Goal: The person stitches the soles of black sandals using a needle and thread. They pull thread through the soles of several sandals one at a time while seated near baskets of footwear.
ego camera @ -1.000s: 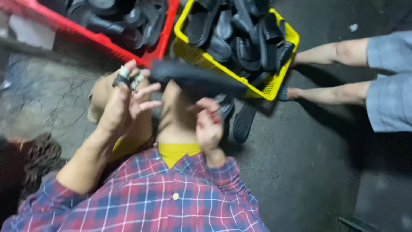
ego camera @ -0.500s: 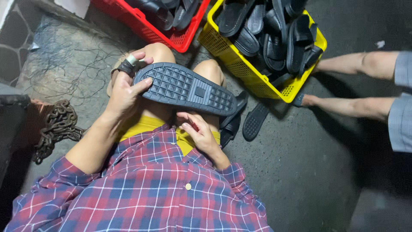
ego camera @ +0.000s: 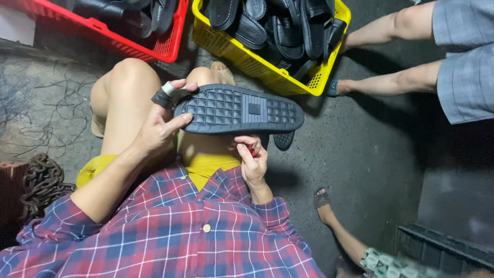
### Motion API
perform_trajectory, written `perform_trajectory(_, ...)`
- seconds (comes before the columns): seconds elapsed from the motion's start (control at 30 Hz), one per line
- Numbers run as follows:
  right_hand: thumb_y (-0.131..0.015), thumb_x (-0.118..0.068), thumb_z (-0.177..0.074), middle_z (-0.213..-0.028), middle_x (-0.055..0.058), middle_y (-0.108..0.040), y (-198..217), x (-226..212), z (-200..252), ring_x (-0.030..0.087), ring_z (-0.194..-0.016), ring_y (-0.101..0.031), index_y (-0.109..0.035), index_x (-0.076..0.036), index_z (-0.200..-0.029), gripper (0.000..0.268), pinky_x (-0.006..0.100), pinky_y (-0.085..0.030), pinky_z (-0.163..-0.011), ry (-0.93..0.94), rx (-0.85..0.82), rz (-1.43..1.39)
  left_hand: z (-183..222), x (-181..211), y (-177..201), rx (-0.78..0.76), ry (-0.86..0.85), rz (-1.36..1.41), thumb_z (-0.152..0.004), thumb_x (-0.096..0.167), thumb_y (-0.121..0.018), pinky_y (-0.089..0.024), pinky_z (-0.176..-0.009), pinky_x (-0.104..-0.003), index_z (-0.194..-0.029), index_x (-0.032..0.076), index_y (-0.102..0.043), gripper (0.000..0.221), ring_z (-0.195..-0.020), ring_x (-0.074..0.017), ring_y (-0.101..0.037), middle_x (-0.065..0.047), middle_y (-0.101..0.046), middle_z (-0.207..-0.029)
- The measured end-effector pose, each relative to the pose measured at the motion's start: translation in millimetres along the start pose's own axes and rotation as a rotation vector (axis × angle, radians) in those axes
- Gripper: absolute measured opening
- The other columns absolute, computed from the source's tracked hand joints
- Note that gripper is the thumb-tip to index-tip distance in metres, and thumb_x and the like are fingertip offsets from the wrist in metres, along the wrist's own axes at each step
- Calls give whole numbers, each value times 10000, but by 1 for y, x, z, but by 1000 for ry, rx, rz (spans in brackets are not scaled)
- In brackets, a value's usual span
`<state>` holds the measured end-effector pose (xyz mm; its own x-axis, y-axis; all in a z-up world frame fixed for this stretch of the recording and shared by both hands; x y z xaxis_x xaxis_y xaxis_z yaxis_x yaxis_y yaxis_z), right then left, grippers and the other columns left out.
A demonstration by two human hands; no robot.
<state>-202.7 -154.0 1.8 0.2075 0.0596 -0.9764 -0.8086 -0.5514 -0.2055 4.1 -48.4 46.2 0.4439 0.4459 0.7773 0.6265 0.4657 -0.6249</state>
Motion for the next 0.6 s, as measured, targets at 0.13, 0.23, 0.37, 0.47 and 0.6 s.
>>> perform_trajectory(0.13,-664,30,-785,-781,152,-650,-3,2,-2,157,-740,-632,-694,105,-921,158,279,-540,-721,28,42,45,1,7,-3,-47,-71,-26,-781,-100,-623,-344,-1118,-375,-1436,30,-301,742,-1334,-232,-409,-183,-462,-1394)
perform_trajectory(0.23,-658,22,-792,-753,135,-653,-18,-8,-2,146,-725,-615,-693,93,-879,118,292,-531,-706,50,45,-13,6,14,-1,-43,-95,8,-772,-113,-607,-339,-1128,-386,-1456,67,-252,791,-1370,-244,-375,-193,-420,-1431)
perform_trajectory(0.37,-695,6,-759,-652,93,-658,-10,2,-4,83,-654,-561,-709,33,-768,31,251,-498,-640,74,43,59,6,6,15,-34,-54,127,-760,-189,-536,-487,-980,-399,-1480,163,-198,870,-1315,-329,-456,-240,-352,-1472)
perform_trajectory(0.47,-698,-9,-762,-628,73,-659,-18,-8,-7,58,-634,-545,-707,6,-740,29,233,-490,-620,73,41,80,6,5,17,-34,-52,145,-752,-201,-531,-508,-955,-399,-1484,181,-192,892,-1303,-345,-473,-255,-351,-1470)
perform_trajectory(0.6,-684,1,-774,-710,91,-684,-7,3,-6,98,-697,-581,-717,-3,-775,33,262,-506,-667,91,31,115,5,0,24,-44,-45,135,-750,-200,-527,-507,-947,-415,-1488,198,-187,905,-1297,-357,-475,-266,-353,-1471)
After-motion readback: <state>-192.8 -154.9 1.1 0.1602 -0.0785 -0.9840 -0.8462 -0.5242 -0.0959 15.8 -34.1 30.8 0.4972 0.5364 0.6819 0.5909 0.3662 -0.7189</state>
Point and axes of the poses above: each hand's wrist, its own z-axis away from the middle knuckle, its own y-axis out of the back of the hand, x = y × z, the point moved 2 cm from there along -z, towards the middle knuckle
